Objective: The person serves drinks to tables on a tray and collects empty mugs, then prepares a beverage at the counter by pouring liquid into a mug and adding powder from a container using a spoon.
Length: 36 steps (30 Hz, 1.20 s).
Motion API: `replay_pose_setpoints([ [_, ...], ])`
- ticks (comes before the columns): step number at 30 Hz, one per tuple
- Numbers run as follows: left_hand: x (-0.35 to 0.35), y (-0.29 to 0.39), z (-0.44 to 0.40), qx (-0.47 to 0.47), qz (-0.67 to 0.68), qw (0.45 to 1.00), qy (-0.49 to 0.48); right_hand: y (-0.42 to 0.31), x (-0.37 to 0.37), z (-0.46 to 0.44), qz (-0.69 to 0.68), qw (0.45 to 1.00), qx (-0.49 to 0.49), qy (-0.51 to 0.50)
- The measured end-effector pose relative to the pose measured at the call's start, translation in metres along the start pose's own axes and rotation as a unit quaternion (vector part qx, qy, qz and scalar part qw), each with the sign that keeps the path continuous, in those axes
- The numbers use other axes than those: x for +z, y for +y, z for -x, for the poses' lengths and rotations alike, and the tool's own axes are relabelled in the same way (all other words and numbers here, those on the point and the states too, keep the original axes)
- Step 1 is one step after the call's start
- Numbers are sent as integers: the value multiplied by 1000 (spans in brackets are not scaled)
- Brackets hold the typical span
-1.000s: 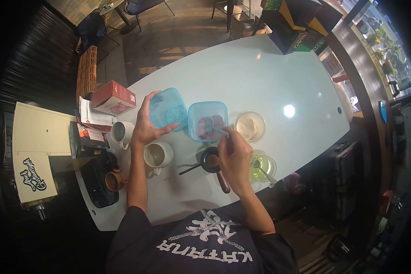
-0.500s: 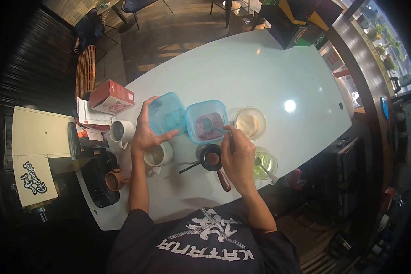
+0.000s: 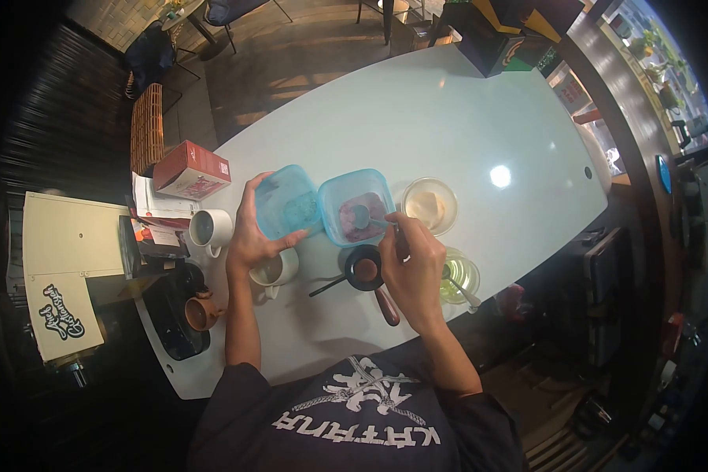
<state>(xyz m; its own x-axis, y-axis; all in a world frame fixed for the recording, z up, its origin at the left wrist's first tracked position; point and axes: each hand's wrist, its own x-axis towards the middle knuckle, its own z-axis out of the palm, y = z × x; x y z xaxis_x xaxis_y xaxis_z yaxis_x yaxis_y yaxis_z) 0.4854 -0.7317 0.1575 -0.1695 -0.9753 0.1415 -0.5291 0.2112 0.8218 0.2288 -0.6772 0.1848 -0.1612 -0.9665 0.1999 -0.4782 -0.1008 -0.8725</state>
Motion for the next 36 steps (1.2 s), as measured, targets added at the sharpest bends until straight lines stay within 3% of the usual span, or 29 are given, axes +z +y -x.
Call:
replay_pose_setpoints([
  [22, 4, -6, 1, 9, 21, 1000, 6, -4, 4, -7, -32, 999, -36, 5],
  [36, 5, -6, 0, 11, 39, 999, 7, -3, 14, -5, -51, 997, -12, -48],
])
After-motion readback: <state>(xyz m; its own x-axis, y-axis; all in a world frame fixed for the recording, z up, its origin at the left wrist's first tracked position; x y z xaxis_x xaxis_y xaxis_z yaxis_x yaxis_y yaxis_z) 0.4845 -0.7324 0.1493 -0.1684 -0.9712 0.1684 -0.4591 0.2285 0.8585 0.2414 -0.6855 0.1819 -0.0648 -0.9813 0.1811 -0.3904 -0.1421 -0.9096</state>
